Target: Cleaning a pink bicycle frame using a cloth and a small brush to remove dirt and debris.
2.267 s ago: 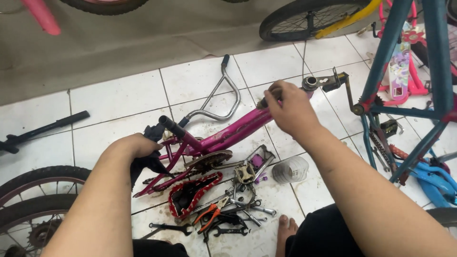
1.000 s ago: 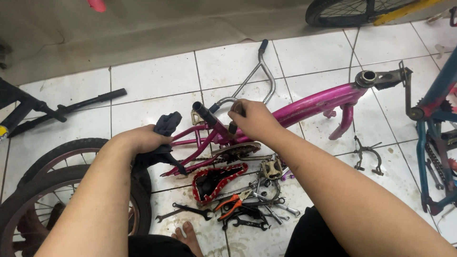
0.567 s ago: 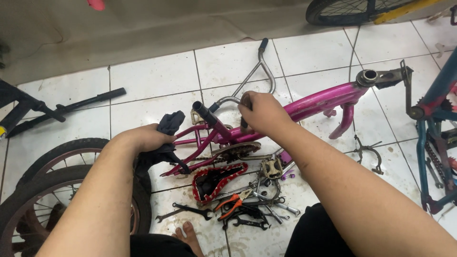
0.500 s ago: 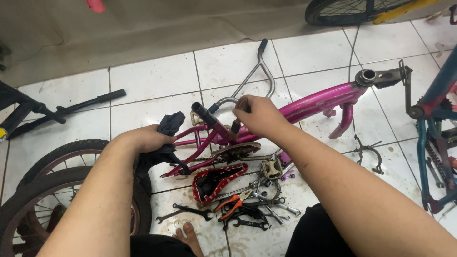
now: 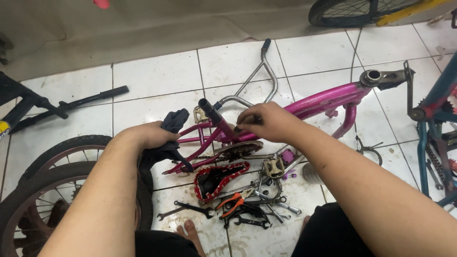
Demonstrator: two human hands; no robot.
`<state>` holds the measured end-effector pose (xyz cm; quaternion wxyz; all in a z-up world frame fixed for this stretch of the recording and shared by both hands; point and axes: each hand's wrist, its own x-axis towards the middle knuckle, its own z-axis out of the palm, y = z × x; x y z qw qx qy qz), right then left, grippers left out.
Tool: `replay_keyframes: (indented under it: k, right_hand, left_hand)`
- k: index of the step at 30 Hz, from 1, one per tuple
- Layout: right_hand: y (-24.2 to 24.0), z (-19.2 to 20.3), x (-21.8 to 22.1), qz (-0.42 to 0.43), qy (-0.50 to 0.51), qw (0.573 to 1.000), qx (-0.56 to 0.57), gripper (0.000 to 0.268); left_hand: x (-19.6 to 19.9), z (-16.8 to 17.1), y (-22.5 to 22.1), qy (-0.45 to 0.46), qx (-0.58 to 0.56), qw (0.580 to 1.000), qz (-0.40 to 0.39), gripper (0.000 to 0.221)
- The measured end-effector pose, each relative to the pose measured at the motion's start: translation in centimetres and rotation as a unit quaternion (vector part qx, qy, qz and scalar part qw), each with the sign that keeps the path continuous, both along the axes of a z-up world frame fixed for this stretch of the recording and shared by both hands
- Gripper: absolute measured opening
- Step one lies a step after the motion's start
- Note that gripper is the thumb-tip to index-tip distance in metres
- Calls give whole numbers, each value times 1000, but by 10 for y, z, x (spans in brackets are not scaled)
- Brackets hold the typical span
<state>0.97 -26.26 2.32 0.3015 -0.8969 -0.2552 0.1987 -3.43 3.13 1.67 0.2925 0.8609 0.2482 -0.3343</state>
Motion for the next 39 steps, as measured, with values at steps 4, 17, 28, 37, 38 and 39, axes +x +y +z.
replay_keyframes:
  k: [4,17,28,37,38,39]
  right_hand:
    - [9,-33,-18,63,-3,996,59,21]
    - [11,-75,-67,257,-191,922,-215,41]
    - [32,-79,-74,300,-183,902,-251,41]
    - [36,-72,-81,293,-184,894,-285,37]
    - [36,-70,-82,297,-183,892,-288,39]
    - [34,-68,-85,296,-180,891,-292,40]
  left_hand:
    - [7,-17,7,-12,-21,1000,8,82]
    - [2,-4,6,-22,-41,999,-21,80]
    - [6,-14,10,-27,-40,999,-22,81]
    - [-6,12,6,-9,-44,999,-15,78]
    - [-4,4,9,-14,-46,999,-5,79]
    - [0,-3,10,-19,-49,999,1,80]
